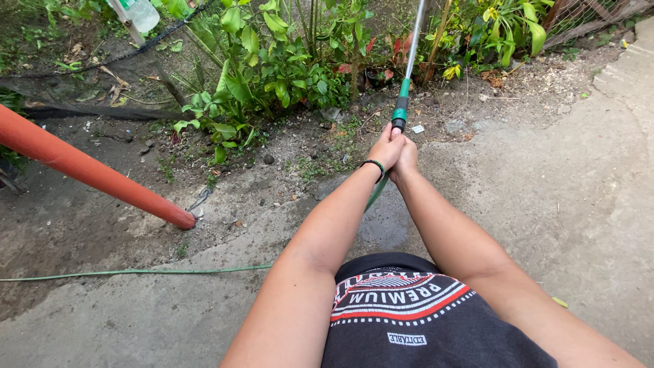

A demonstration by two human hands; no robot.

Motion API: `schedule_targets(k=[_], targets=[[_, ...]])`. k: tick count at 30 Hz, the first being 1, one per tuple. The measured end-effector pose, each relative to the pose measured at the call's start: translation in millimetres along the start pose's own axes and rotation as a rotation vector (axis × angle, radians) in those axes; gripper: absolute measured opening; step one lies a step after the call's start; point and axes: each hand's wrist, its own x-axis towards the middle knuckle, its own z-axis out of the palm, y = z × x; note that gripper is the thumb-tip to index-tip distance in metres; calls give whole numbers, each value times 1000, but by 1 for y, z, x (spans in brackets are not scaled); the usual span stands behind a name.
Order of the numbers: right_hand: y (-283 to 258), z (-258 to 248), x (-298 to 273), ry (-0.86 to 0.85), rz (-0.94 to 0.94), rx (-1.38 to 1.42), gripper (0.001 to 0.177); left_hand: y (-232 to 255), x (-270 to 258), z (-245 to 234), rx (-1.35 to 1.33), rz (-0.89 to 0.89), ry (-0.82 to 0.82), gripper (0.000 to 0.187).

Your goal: The person holds a green hose and sprays water on various leafy plants and the ground in an outdoor area.

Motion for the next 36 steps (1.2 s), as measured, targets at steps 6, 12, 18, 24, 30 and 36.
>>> schedule_targets(k=[6,12,18,24,30,36], targets=[[5,7,11,-20,43,17,24,23,-9,-17,109,-105,18,80],[8,16,10,-15,71,65,21,25,-11,-27,61,-91,34,79],[19,27,6,-24,92,11,22,11,-8,-38,40,-59,63,78],[24,32,5,-77,31,-16,23,8,-10,-47,13,-51,74,77],[22,30,2,-64,43,-18,23,2,-6,-41,-18,-23,70,77],[19,25,8,-47,21,-24,22,10,-8,-37,22,-66,68,77]])
